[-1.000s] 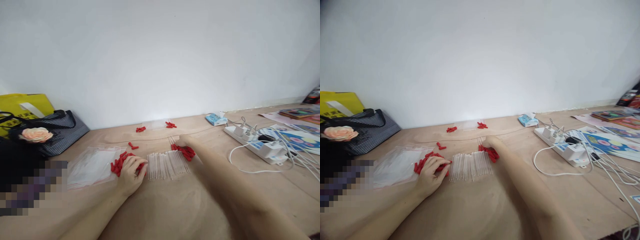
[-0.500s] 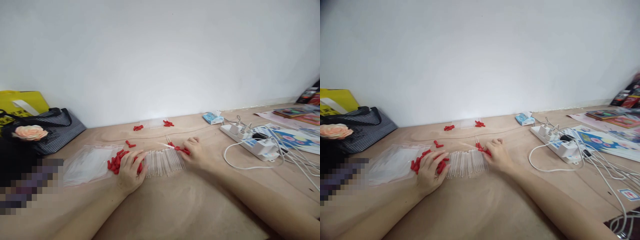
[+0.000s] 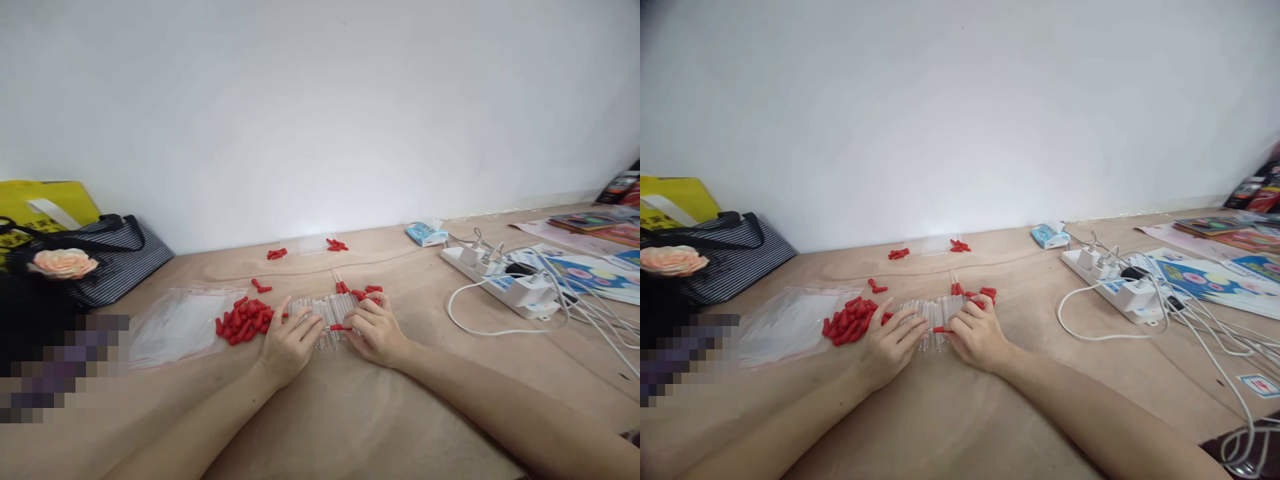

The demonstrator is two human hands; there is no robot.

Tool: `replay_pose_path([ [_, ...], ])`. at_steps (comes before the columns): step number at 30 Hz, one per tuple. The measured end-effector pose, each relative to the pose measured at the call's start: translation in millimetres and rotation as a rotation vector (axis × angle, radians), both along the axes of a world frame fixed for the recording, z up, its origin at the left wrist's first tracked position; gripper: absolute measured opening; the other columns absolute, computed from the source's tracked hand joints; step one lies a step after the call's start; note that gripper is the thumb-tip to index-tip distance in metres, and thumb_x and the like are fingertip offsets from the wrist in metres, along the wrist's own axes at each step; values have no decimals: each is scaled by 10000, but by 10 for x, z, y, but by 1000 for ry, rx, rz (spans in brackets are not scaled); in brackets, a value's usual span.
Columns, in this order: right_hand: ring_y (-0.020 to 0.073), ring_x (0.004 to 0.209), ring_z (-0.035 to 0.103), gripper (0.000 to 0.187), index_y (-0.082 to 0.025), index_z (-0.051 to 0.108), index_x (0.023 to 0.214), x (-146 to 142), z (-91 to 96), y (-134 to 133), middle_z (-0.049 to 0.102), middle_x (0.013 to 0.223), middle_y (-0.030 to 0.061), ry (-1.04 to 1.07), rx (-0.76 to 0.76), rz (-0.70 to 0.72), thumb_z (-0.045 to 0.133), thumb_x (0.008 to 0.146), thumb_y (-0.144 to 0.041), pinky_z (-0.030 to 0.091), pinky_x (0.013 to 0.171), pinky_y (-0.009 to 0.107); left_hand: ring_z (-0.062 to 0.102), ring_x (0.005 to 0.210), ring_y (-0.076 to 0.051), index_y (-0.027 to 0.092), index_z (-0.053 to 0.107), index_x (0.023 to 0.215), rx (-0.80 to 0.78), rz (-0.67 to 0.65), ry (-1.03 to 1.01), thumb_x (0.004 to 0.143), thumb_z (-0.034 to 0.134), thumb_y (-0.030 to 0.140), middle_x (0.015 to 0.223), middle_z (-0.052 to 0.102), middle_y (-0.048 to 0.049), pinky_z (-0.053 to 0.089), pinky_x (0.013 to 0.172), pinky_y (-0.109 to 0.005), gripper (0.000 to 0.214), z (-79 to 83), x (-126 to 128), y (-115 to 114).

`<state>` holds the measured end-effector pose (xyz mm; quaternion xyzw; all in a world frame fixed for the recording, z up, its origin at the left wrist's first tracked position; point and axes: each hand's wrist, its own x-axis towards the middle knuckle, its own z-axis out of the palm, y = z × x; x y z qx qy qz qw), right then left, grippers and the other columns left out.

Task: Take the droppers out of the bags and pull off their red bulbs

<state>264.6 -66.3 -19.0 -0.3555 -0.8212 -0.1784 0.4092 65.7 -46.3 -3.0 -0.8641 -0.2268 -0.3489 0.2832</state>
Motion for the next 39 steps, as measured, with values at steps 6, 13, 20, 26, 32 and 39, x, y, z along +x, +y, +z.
replay_pose_path([
  [6, 124, 677, 460, 117, -236, 623, 862, -44, -28, 9, 619, 690, -20, 20, 45, -8, 553, 796, -304, 257, 825, 361, 624, 787, -138, 183, 630, 791, -34, -32, -10, 827, 478, 169, 770, 695, 15, 187, 1049, -468, 156, 15, -1, -30],
  [13, 120, 643, 418, 129, -234, 645, 756, -34, -54, -5, 555, 592, -19, -22, 29, -8, 530, 798, -274, 250, 797, 363, 622, 770, -120, 202, 629, 755, -39, -6, 22, 823, 475, 167, 726, 685, 33, 177, 1045, -451, 172, 47, -40, -68],
  [20, 124, 659, 421, 197, -239, 637, 745, -20, -27, -42, 567, 609, -19, -57, 1, 19, 456, 822, -255, 234, 817, 368, 626, 760, -128, 217, 623, 748, -69, 0, 10, 833, 459, 171, 713, 688, 37, 165, 1041, -458, 190, 60, -61, -97],
  [26, 124, 680, 441, 178, -239, 630, 742, -18, -34, -45, 588, 639, -27, -34, -6, 37, 465, 808, -227, 226, 853, 371, 621, 748, -132, 207, 620, 729, -62, -4, -17, 818, 475, 156, 706, 688, 37, 210, 1016, -448, 177, 72, -74, -117],
  [32, 137, 719, 480, 167, -234, 646, 755, 117, -55, 43, 601, 705, -1, 111, -55, -119, 499, 817, -281, 234, 826, 362, 607, 741, -157, 219, 635, 733, -83, 40, -90, 780, 521, 153, 737, 696, 30, 294, 933, -435, 140, 77, -250, -71],
  [39, 148, 691, 504, 225, -228, 640, 793, 83, -70, 156, 595, 631, -2, 245, -189, -328, 533, 789, -427, 224, 752, 332, 557, 745, -169, 174, 649, 769, -506, 209, -321, 817, 444, 275, 774, 635, -49, 431, 695, -304, 234, 150, -395, 149],
])
